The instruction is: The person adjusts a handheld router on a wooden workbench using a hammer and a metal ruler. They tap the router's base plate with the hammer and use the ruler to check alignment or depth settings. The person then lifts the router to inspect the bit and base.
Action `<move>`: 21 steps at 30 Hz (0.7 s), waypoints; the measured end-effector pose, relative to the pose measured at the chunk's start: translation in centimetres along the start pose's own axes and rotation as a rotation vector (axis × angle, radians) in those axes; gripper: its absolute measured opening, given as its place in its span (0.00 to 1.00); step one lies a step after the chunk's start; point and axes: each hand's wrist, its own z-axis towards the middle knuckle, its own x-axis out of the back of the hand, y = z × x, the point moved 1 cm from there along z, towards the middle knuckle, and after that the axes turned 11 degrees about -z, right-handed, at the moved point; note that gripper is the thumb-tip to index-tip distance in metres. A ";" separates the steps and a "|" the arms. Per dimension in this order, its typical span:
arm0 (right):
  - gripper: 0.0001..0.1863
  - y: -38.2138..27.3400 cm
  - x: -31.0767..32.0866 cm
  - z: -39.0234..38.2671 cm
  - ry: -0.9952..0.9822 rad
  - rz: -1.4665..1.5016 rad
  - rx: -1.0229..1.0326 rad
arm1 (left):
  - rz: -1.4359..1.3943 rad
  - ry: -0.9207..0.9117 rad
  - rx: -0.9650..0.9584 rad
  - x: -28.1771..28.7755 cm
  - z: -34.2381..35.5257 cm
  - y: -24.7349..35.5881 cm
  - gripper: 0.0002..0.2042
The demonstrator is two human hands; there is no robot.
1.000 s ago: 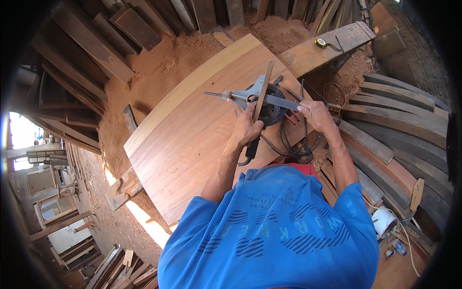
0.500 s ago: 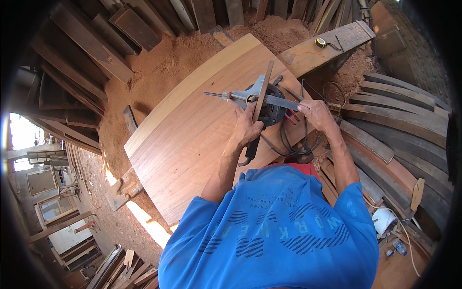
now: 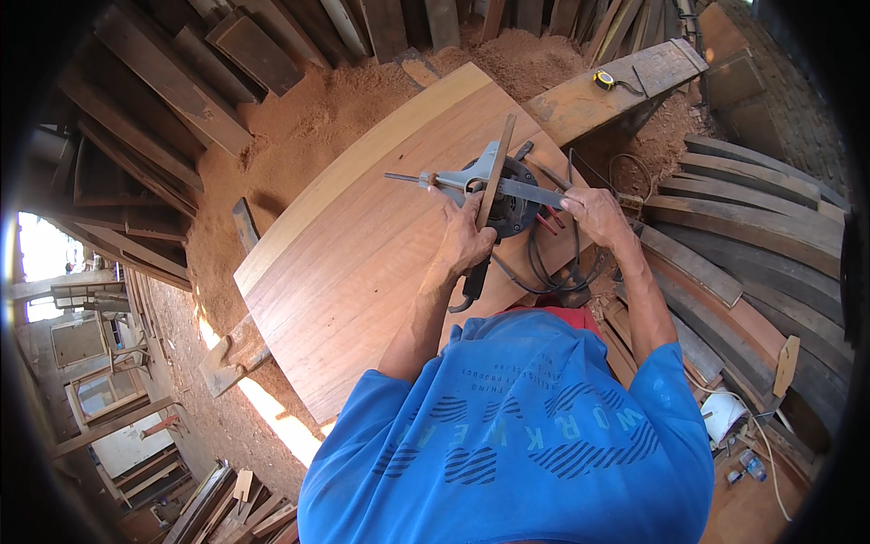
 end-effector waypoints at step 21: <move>0.12 -0.5 0.2 -0.4 0.065 -0.003 -0.010 | 0.017 0.008 -0.008 -0.1 0.0 -0.2 0.37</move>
